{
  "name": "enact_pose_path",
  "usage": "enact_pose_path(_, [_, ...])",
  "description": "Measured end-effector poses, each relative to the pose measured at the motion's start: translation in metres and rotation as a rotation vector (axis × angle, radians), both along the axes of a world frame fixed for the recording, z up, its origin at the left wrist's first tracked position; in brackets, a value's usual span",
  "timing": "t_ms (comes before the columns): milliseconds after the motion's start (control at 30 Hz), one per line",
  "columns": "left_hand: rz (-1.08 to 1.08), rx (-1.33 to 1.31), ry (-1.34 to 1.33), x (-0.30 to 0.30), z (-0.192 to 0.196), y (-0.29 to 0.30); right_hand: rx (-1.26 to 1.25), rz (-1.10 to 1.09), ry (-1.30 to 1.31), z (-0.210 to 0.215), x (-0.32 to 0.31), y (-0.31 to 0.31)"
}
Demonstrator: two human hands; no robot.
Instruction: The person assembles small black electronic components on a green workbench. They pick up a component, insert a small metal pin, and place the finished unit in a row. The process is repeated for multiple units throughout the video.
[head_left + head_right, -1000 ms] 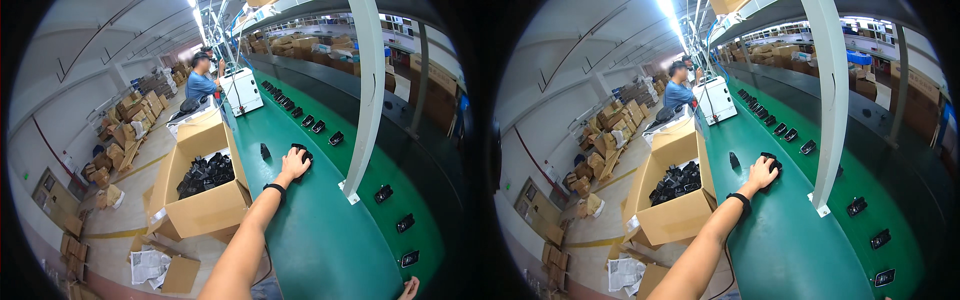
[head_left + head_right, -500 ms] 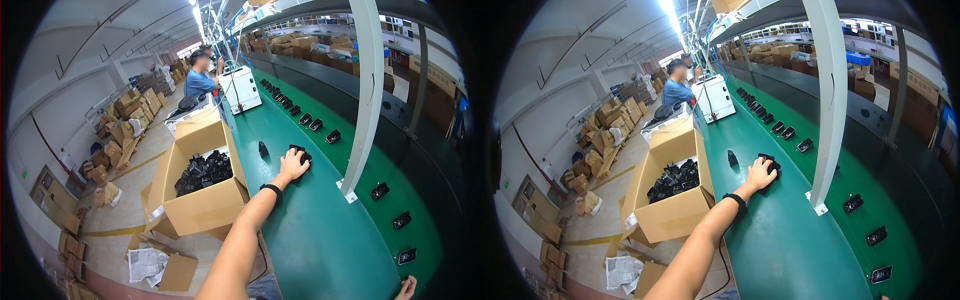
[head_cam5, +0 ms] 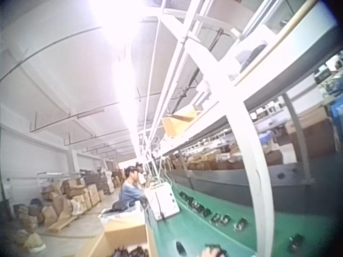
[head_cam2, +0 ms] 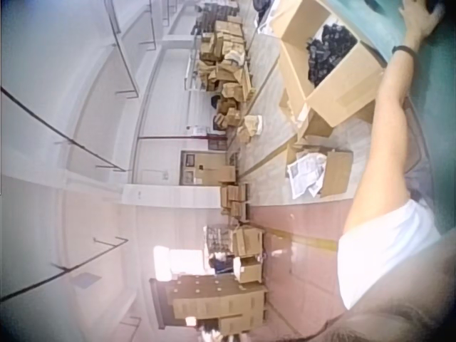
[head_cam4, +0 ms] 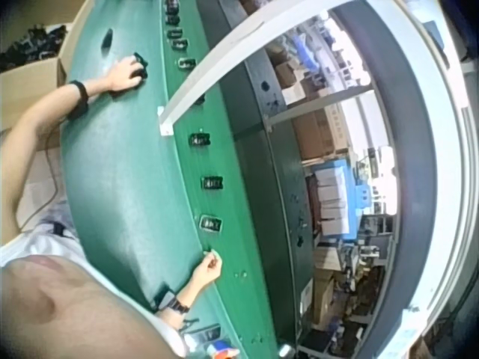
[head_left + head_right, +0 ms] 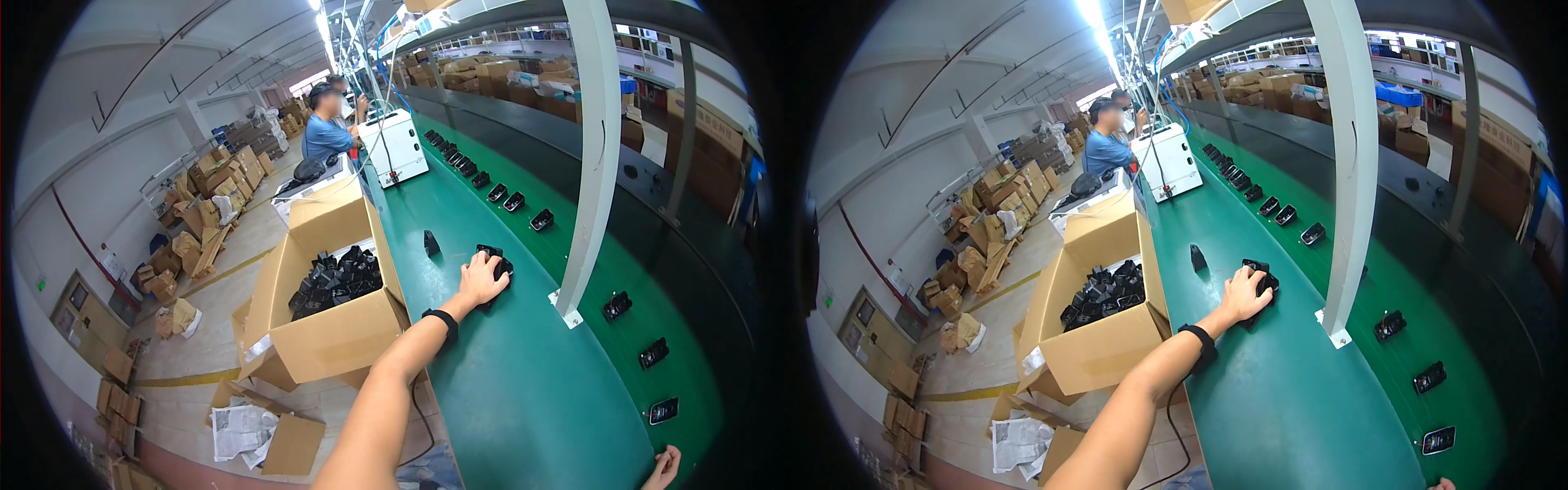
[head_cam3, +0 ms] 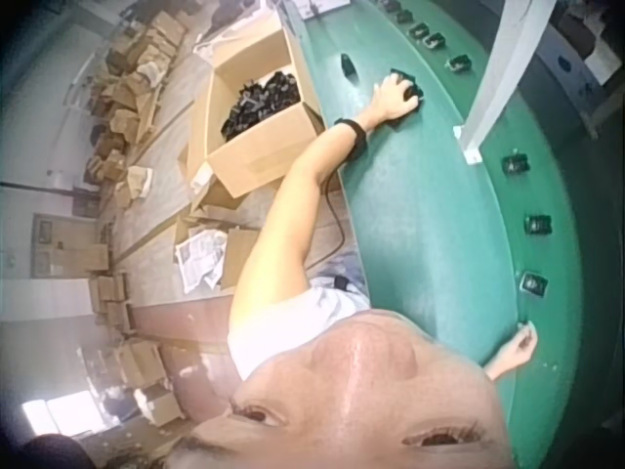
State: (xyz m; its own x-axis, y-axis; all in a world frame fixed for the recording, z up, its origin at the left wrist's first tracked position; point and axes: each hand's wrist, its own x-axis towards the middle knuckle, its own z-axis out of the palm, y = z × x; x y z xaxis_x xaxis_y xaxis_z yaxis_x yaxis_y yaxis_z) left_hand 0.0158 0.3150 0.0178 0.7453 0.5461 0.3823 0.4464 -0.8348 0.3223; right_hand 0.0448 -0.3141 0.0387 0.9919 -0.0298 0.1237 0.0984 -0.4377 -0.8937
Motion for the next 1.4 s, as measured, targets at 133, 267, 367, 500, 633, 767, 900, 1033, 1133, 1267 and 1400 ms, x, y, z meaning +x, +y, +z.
enact_pose_path(133, [-0.062,0.002,-0.001,-0.014,0.007,-0.046,-0.001,0.003,-0.010,-0.002,0.002,-0.001])
enact_pose_path(267, [-0.170,-0.052,0.002,-0.037,0.018,-0.117,0.023,0.038,-0.054,-0.008,0.005,-0.005])
enact_pose_path(367, [-0.337,-0.046,0.012,-0.054,0.018,-0.177,0.038,0.152,-0.003,-0.065,0.039,-0.058])
enact_pose_path(500, [-0.492,0.003,-0.067,-0.066,0.023,-0.230,0.054,0.176,-0.064,-0.083,0.048,-0.062])
enact_pose_path(633, [-0.546,-0.122,-0.041,-0.065,0.039,-0.219,0.075,0.147,-0.048,-0.086,0.040,-0.063])
enact_pose_path(767, [-0.516,0.039,-0.146,-0.046,0.073,-0.140,0.068,0.124,-0.091,-0.099,0.050,-0.073])
enact_pose_path(900, [-0.032,0.330,-0.161,-0.015,0.057,0.023,0.059,0.129,-0.087,-0.092,0.053,-0.065])
enact_pose_path(1033, [0.410,0.287,0.043,-0.030,0.008,0.109,0.103,0.091,-0.120,-0.088,0.052,-0.056])
enact_pose_path(1133, [0.340,0.180,-0.068,-0.049,-0.016,0.138,0.125,0.126,-0.122,-0.084,0.054,-0.044])
enact_pose_path(1267, [0.323,0.210,0.020,-0.047,-0.019,0.129,0.133,0.126,-0.110,-0.086,0.047,-0.051])
enact_pose_path(1400, [0.225,0.218,0.111,-0.037,0.001,0.109,0.093,0.152,-0.104,-0.064,0.036,-0.046])
